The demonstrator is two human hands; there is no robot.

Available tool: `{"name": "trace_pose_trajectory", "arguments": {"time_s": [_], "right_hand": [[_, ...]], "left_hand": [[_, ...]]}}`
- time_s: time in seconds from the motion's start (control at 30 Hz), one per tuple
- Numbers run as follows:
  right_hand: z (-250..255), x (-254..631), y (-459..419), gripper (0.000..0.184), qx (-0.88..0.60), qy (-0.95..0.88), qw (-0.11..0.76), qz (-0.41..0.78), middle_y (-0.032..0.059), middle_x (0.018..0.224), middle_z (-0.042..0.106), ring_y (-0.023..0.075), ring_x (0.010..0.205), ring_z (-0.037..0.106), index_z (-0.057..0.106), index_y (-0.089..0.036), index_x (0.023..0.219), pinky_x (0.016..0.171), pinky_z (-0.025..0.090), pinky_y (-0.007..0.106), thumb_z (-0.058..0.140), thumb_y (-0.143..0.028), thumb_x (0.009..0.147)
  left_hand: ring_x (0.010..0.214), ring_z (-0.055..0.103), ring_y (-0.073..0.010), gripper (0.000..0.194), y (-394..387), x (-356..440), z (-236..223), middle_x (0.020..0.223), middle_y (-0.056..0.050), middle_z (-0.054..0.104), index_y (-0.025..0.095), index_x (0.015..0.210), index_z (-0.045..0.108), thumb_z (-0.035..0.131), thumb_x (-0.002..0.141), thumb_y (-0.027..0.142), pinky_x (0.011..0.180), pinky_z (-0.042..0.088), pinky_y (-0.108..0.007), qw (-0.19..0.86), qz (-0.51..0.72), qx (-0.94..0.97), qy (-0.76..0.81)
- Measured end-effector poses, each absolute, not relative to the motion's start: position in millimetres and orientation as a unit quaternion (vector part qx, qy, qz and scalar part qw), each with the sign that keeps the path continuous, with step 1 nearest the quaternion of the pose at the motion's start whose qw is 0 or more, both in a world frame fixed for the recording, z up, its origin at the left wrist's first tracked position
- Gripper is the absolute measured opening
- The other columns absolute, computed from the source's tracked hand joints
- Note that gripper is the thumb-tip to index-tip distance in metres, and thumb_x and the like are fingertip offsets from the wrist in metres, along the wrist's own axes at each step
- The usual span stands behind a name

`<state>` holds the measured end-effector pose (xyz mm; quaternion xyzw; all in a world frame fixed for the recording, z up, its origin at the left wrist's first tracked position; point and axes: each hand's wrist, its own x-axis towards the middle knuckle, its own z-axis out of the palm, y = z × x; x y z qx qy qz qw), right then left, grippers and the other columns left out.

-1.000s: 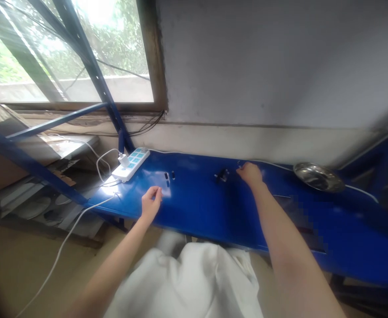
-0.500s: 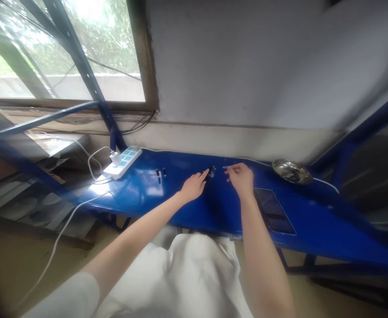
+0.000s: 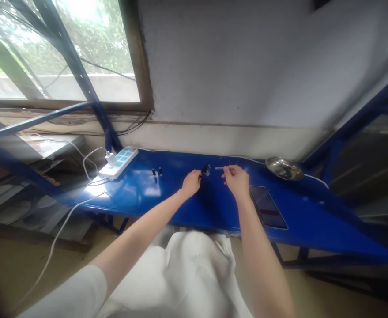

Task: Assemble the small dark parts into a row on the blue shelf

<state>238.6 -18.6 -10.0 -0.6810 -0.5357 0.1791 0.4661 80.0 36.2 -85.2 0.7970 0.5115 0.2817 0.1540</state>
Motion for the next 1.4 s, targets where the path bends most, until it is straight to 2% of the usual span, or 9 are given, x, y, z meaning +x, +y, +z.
{"name": "trace_pose_trajectory", "arguments": {"time_s": [0.2, 0.3, 0.37, 0.5, 0.67, 0.9, 1.2, 1.4], "right_hand": [[-15, 237, -22, 0.041, -0.669, -0.54, 0.473, 0.191, 0.0058, 0.065, 0.065, 0.011, 0.042, 0.052, 0.06, -0.014, 0.081, 0.047, 0.044, 0.026, 0.053, -0.054, 0.074], [-19, 231, -22, 0.044, -0.647, -0.527, 0.507, 0.216, 0.0049, 0.064, 0.063, 0.0105, 0.043, 0.051, 0.062, -0.014, 0.083, 0.044, 0.042, 0.025, 0.055, -0.055, 0.071], [-22, 223, -21, 0.043, -0.626, -0.512, 0.537, 0.241, 0.0035, 0.063, 0.062, 0.0095, 0.043, 0.049, 0.063, -0.014, 0.082, 0.043, 0.04, 0.023, 0.059, -0.055, 0.069], [-22, 200, -19, 0.039, -0.574, -0.495, 0.581, 0.295, 0.0001, 0.059, 0.057, 0.0073, 0.042, 0.045, 0.063, -0.015, 0.079, 0.042, 0.038, 0.022, 0.063, -0.051, 0.066], [-16, 177, -21, 0.036, -0.544, -0.496, 0.589, 0.334, -0.0017, 0.057, 0.055, 0.0065, 0.041, 0.044, 0.063, -0.016, 0.076, 0.042, 0.036, 0.022, 0.066, -0.049, 0.065], [-13, 166, -25, 0.033, -0.53, -0.495, 0.599, 0.338, -0.0023, 0.058, 0.054, 0.0061, 0.042, 0.043, 0.063, -0.017, 0.075, 0.043, 0.036, 0.022, 0.066, -0.048, 0.066], [-12, 155, -24, 0.042, -0.528, -0.52, 0.573, 0.351, -0.0012, 0.06, 0.053, 0.0069, 0.044, 0.043, 0.061, -0.017, 0.077, 0.043, 0.037, 0.023, 0.062, -0.057, 0.065], [-10, 152, -27, 0.038, -0.513, -0.526, 0.572, 0.364, -0.0014, 0.06, 0.053, 0.0063, 0.044, 0.043, 0.063, -0.017, 0.077, 0.044, 0.037, 0.022, 0.065, -0.052, 0.065]], "left_hand": [[0.075, 0.055, -0.0166, 0.01, 39, 74, -81, 0.08, -0.006, 0.06, 0.017, 0.07, 0.059, 0.054, 0.075, 0.01, 0.072, 0.043, -0.03, 0.297, 0.423, 0.676, 0.525], [0.066, 0.054, -0.0125, 0.002, 33, 63, -70, 0.073, -0.003, 0.06, 0.016, 0.072, 0.06, 0.061, 0.072, 0.017, 0.067, 0.043, -0.028, 0.442, 0.503, 0.542, 0.508], [0.06, 0.053, -0.0098, 0.01, 25, 55, -60, 0.072, -0.003, 0.06, 0.014, 0.077, 0.06, 0.064, 0.07, 0.021, 0.06, 0.042, -0.025, 0.534, 0.534, 0.467, 0.46], [0.054, 0.05, -0.0061, 0.02, 10, 42, -43, 0.07, -0.002, 0.06, 0.012, 0.077, 0.06, 0.07, 0.064, 0.022, 0.053, 0.038, -0.021, 0.614, 0.573, 0.392, 0.377], [0.052, 0.049, -0.0049, 0.022, -1, 28, -33, 0.067, -0.001, 0.06, 0.012, 0.074, 0.06, 0.074, 0.059, 0.021, 0.052, 0.036, -0.02, 0.643, 0.581, 0.352, 0.354], [0.052, 0.048, -0.005, 0.02, -2, 7, -36, 0.066, -0.001, 0.06, 0.012, 0.073, 0.06, 0.073, 0.06, 0.022, 0.051, 0.036, -0.02, 0.601, 0.599, 0.355, 0.393], [0.053, 0.048, -0.0049, 0.024, -4, -3, -36, 0.069, -0.002, 0.06, 0.013, 0.075, 0.06, 0.073, 0.061, 0.027, 0.052, 0.038, -0.02, 0.586, 0.595, 0.375, 0.402], [0.054, 0.049, -0.0055, 0.025, -4, -5, -40, 0.074, -0.003, 0.062, 0.013, 0.079, 0.063, 0.071, 0.063, 0.03, 0.052, 0.038, -0.021, 0.567, 0.606, 0.375, 0.414]]}}
